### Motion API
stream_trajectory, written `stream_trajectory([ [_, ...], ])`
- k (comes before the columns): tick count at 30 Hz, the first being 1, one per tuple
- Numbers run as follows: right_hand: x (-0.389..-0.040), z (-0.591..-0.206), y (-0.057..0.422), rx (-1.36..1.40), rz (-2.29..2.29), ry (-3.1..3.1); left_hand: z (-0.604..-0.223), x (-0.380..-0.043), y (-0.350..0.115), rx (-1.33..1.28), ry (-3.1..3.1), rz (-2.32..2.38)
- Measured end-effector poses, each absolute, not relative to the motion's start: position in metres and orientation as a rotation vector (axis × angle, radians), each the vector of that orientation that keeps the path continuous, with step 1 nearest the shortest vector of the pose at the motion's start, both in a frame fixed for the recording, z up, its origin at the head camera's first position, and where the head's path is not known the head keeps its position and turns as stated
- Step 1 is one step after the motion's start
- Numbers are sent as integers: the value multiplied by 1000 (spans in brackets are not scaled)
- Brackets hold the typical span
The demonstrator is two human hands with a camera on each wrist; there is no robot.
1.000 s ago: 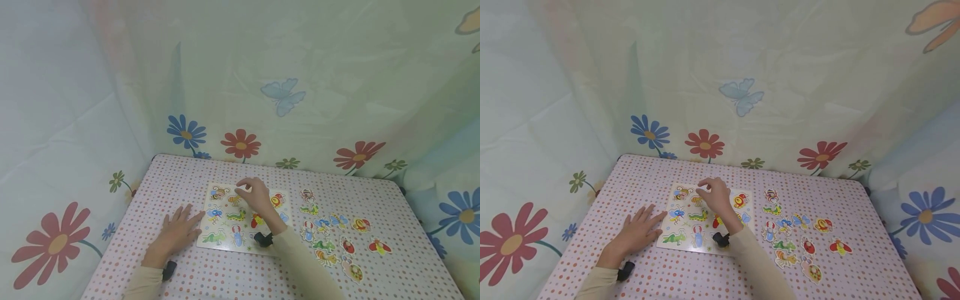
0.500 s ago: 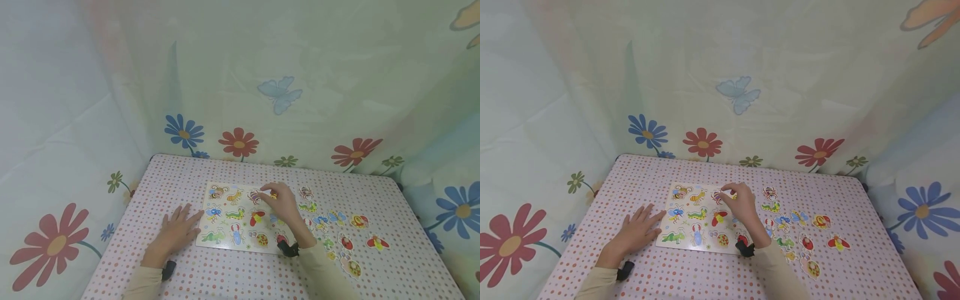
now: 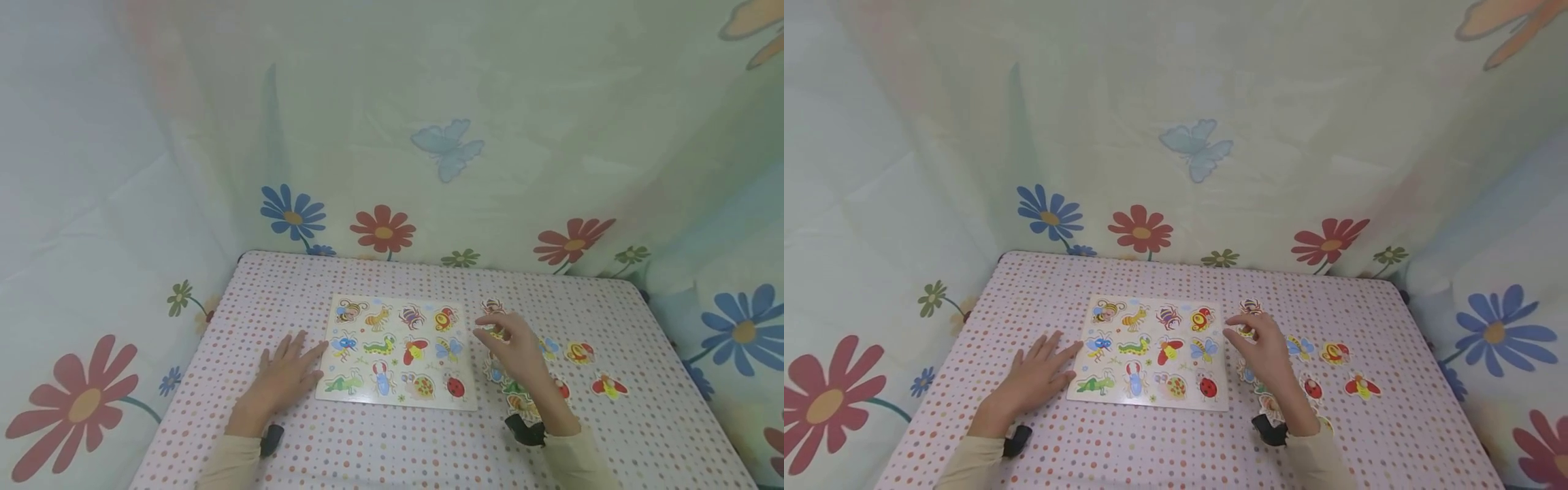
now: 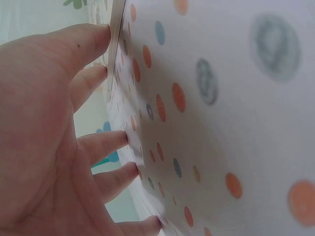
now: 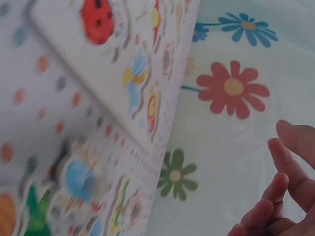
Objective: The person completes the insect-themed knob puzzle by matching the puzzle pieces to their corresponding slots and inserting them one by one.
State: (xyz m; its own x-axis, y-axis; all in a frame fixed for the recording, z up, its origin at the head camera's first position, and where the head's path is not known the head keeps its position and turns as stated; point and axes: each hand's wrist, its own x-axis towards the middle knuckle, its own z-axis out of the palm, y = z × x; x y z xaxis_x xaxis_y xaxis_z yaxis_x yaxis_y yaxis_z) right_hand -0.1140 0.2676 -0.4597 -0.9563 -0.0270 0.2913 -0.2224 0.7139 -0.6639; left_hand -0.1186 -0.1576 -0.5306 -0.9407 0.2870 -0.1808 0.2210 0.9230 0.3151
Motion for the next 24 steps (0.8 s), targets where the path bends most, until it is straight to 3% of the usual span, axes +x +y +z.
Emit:
stream_trajectory([
  [14, -53, -480, 325, 115, 1039, -2757, -527, -116, -161, 391, 2840, 443],
  [24, -33, -501, 337, -60, 962, -2920, -524, -117, -159, 411, 2837, 450],
])
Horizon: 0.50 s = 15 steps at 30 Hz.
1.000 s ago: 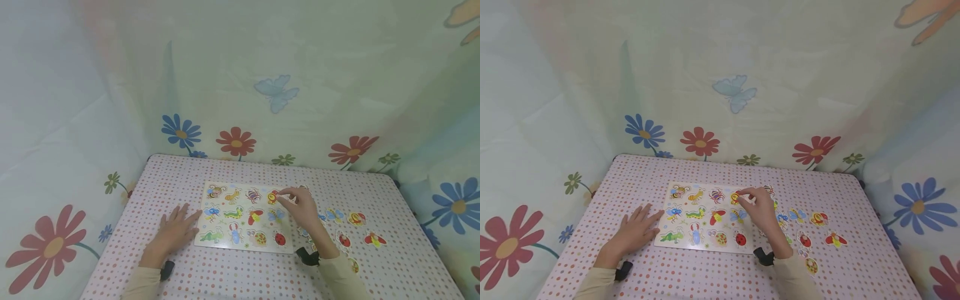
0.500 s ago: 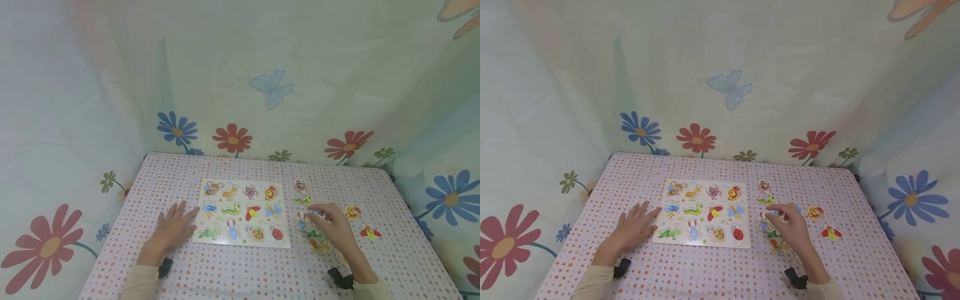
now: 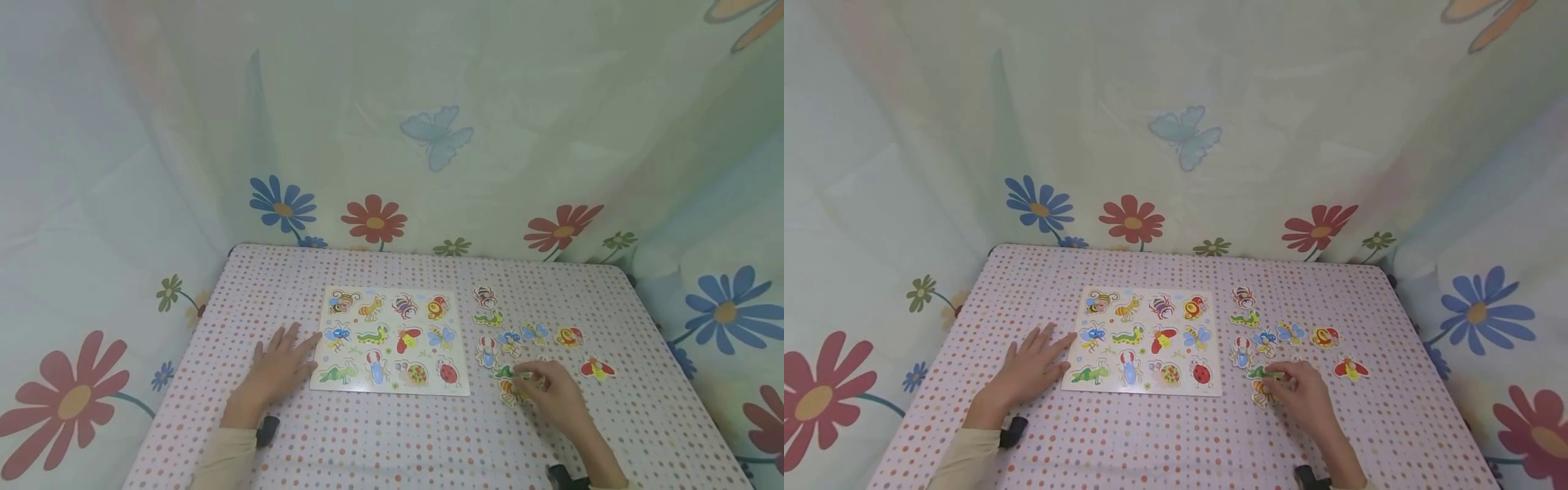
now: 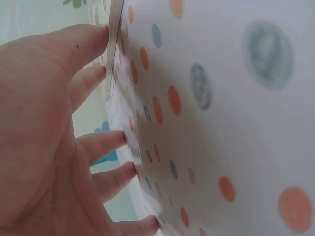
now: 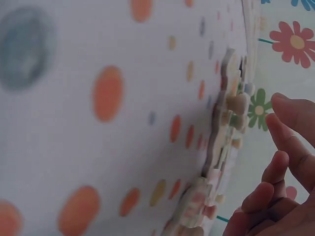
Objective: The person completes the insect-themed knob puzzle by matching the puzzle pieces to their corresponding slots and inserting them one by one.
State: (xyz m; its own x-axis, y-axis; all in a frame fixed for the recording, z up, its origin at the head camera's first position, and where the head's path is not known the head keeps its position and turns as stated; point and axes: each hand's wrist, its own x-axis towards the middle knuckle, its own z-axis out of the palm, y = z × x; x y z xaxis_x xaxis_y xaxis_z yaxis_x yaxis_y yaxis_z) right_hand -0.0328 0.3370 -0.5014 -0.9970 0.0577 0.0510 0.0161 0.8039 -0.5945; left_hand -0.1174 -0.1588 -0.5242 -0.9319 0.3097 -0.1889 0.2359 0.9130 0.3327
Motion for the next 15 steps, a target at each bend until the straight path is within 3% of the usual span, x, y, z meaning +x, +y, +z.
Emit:
stream_trajectory([
  [15, -27, -509, 333, -199, 899, -3026, -526, -118, -159, 416, 2836, 458],
])
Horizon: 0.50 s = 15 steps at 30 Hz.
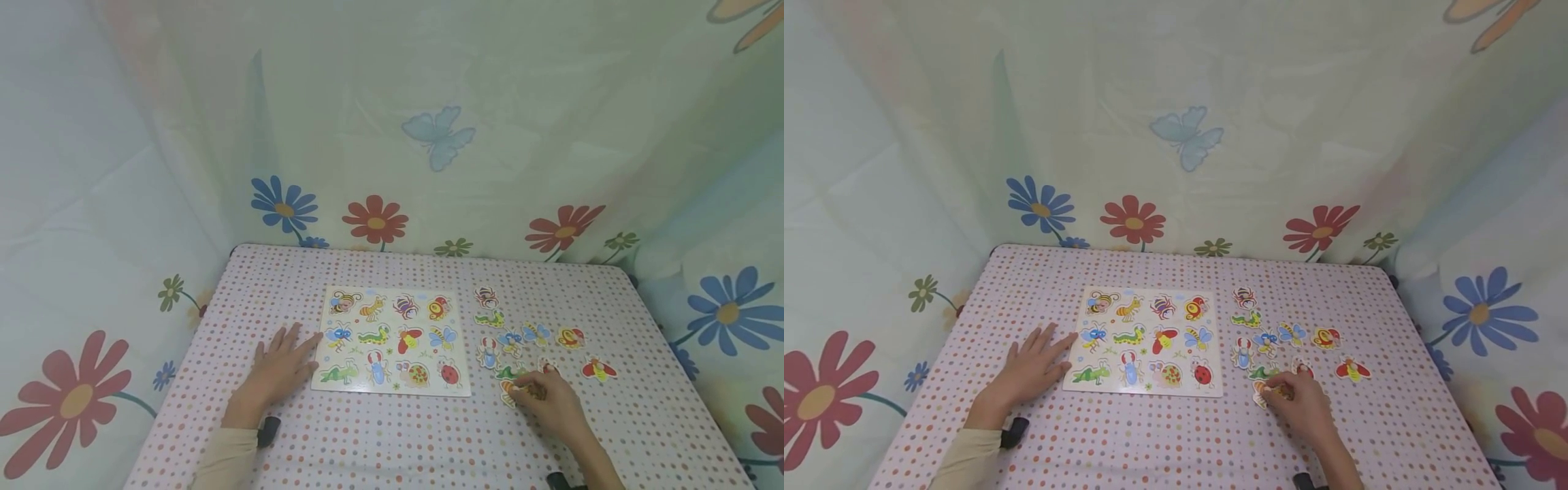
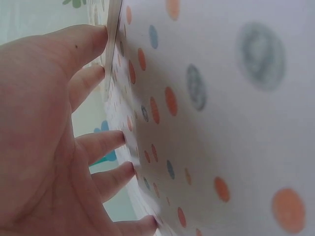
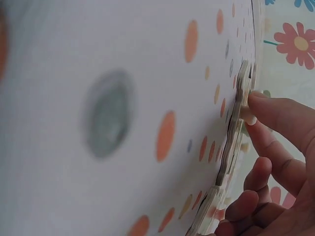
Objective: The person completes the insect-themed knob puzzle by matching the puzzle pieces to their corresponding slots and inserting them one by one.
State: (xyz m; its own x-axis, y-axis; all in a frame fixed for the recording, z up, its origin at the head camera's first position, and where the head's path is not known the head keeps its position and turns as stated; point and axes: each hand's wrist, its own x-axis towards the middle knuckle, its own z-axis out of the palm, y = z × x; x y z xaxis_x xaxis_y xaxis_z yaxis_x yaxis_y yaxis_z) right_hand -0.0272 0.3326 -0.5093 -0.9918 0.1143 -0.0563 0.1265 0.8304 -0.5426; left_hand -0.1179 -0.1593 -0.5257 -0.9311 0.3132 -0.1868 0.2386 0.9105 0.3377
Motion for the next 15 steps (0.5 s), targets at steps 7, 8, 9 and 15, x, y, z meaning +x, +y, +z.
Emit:
stream_trajectory([
  [7, -27, -511, 336, 179, -859, 2993, -525, -118, -159, 401, 2826, 466],
  [8, -27, -511, 336, 185, -850, 2990, -525, -118, -159, 401, 2826, 465],
  [9, -27, -512, 337, 189, -844, 2989, -525, -118, -158, 401, 2827, 465],
  [15, -28, -512, 336, 227, -827, 2979, -526, -118, -159, 399, 2831, 460],
])
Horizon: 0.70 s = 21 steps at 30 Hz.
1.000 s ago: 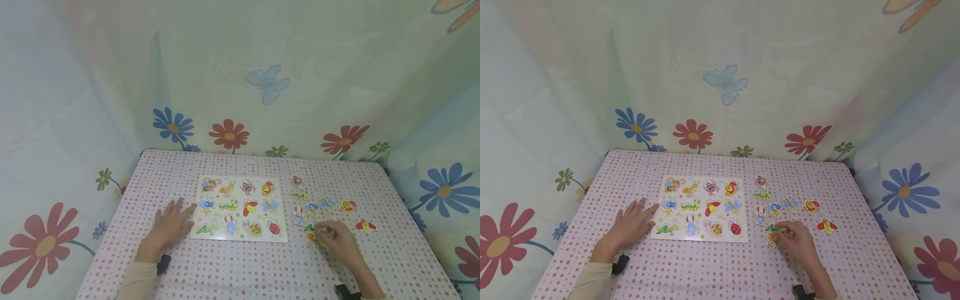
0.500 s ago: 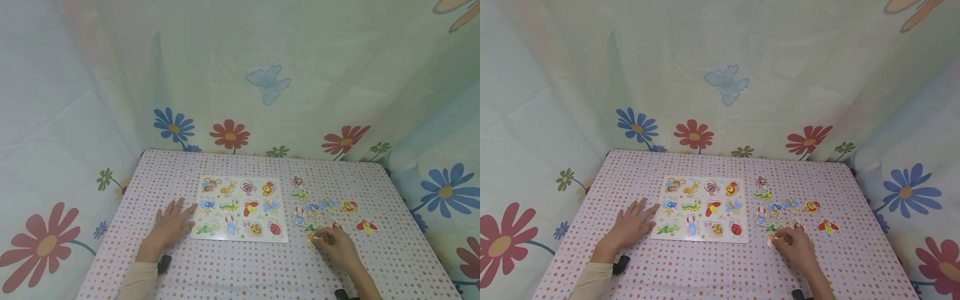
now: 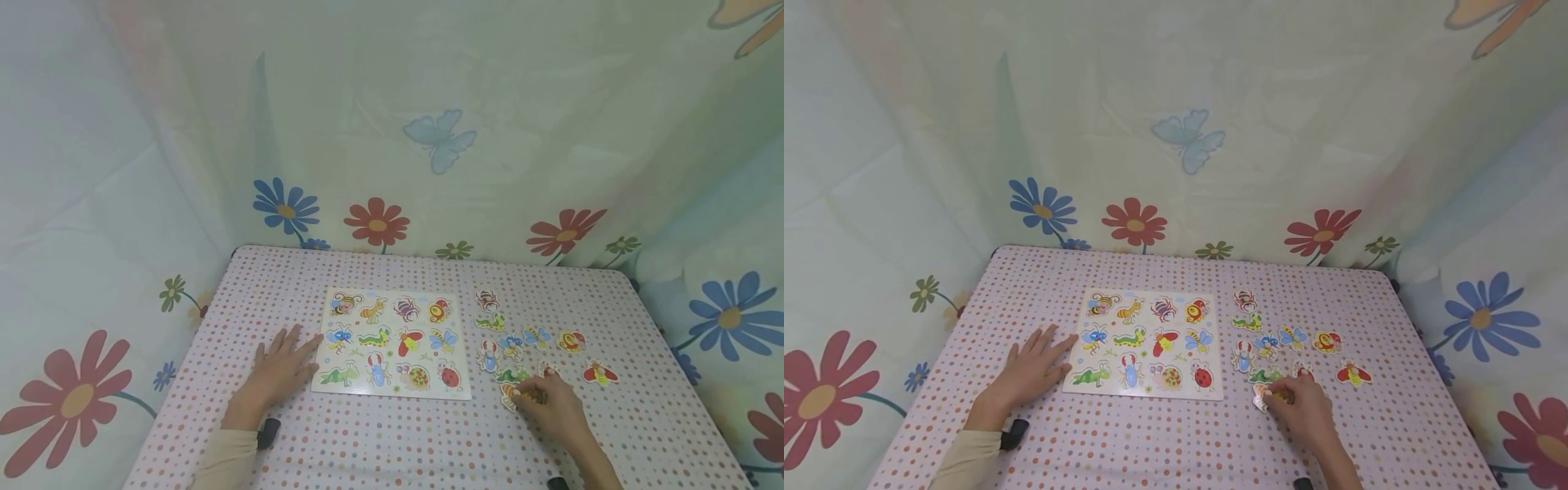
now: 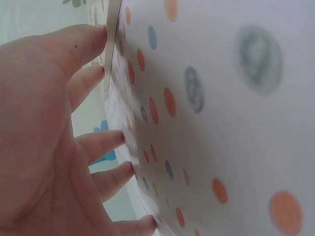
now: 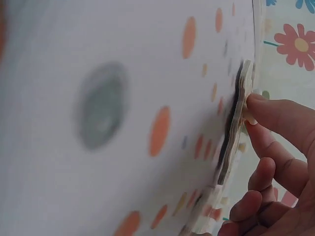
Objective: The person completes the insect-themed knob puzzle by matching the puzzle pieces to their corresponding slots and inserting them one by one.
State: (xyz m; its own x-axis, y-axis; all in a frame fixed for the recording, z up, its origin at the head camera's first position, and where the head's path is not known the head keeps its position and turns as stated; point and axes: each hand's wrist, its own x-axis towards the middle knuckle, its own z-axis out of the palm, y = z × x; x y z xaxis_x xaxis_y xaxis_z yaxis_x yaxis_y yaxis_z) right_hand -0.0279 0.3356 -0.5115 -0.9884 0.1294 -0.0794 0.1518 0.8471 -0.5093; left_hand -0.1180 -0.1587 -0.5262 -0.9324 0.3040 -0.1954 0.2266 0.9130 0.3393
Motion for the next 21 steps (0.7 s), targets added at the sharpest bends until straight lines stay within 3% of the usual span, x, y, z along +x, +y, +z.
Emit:
stream_trajectory([
  [21, -41, -488, 309, 19, -953, 3038, -526, -117, -158, 385, 2826, 466],
])
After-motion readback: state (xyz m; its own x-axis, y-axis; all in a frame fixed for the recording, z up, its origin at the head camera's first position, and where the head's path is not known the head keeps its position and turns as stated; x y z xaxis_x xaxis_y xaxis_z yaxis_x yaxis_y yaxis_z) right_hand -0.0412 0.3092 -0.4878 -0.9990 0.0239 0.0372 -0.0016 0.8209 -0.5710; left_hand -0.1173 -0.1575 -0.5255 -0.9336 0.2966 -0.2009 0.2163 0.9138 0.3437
